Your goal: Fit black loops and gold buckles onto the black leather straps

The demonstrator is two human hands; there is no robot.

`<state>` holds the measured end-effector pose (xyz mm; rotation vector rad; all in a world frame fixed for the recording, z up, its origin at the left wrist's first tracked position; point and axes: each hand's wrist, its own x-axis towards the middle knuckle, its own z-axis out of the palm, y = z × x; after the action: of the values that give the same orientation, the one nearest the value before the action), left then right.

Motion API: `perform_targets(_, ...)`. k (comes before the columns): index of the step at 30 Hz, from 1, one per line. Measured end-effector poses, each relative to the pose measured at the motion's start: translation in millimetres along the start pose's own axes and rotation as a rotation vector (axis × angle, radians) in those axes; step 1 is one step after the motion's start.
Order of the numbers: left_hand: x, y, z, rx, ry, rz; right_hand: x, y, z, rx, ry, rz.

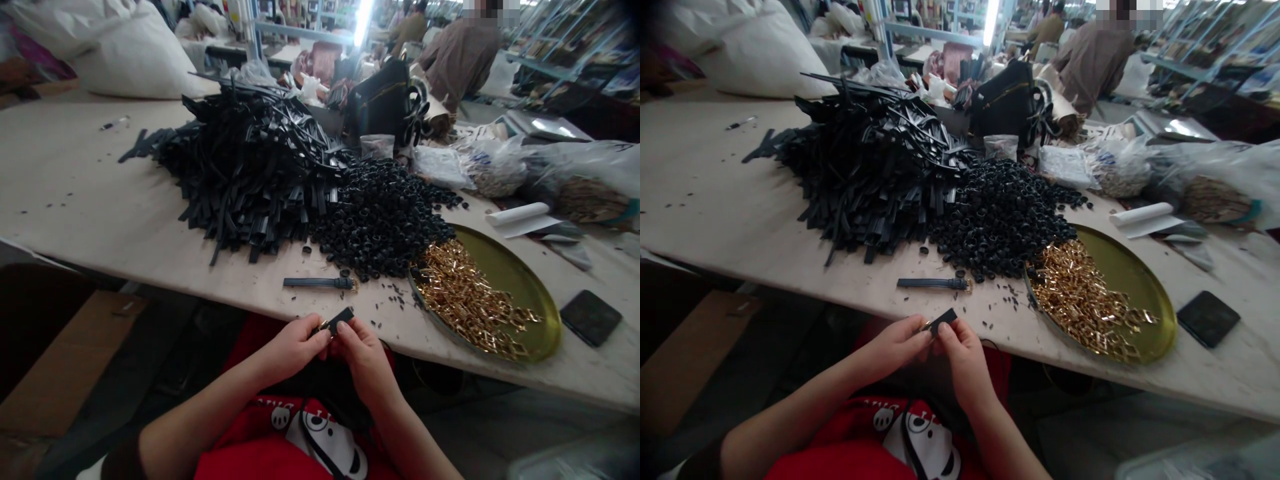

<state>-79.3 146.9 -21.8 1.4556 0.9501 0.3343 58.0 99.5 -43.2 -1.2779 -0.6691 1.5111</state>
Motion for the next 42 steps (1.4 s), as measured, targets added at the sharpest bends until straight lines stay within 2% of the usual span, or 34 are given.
perform_targets(4,6,-3,-1.2,-0.190,-0.069,-0.111,10,1,0,0.180,-0.095,0.091)
perform_targets(9,12,-4,-3.9,-0.231,-0.066,-0.144,16,3,-3,0.060,-0.103,0.080)
perform_targets(11,15,-7,-4.9,-0.222,-0.064,-0.160,16,2,-5,-0.099,-0.045,-0.001)
perform_targets(14,19,-13,-5.2,-0.143,-0.057,-0.163,16,1,-6,-0.396,0.056,-0.221)
perform_targets(16,18,-14,-4.4,0.000,0.004,-0.129,16,0,-7,-0.542,0.076,-0.345)
perform_targets(18,15,-9,-3.4,0.154,0.080,-0.103,16,-2,-9,-0.603,0.069,-0.381)
perform_targets(20,9,-1,-3.3,0.218,0.088,-0.085,17,-5,-10,-0.583,0.057,-0.316)
perform_targets(24,-1,13,-6.2,0.173,0.009,-0.054,17,-10,-13,-0.432,-0.022,-0.120)
perform_targets(30,5,6,-5.3,0.049,0.037,-0.107,8,-13,-8,-0.352,-0.095,-0.139)
perform_targets(32,7,4,-2.7,0.010,0.080,-0.106,7,-18,-13,-0.359,-0.172,-0.152)
perform_targets(34,6,4,-0.4,-0.033,0.091,-0.043,13,-26,-24,-0.403,-0.254,-0.173)
perform_targets(36,5,4,1.2,-0.024,0.078,0.040,28,-37,-40,-0.572,-0.197,-0.262)
perform_targets(39,5,5,2.2,0.025,0.092,0.067,61,-51,-63,-1.049,0.132,-0.496)
perform_targets(40,5,4,2.3,0.023,0.108,0.055,72,-54,-68,-1.132,0.174,-0.526)
perform_targets(42,6,3,2.4,0.003,0.129,0.027,90,-56,-74,-1.212,0.180,-0.537)
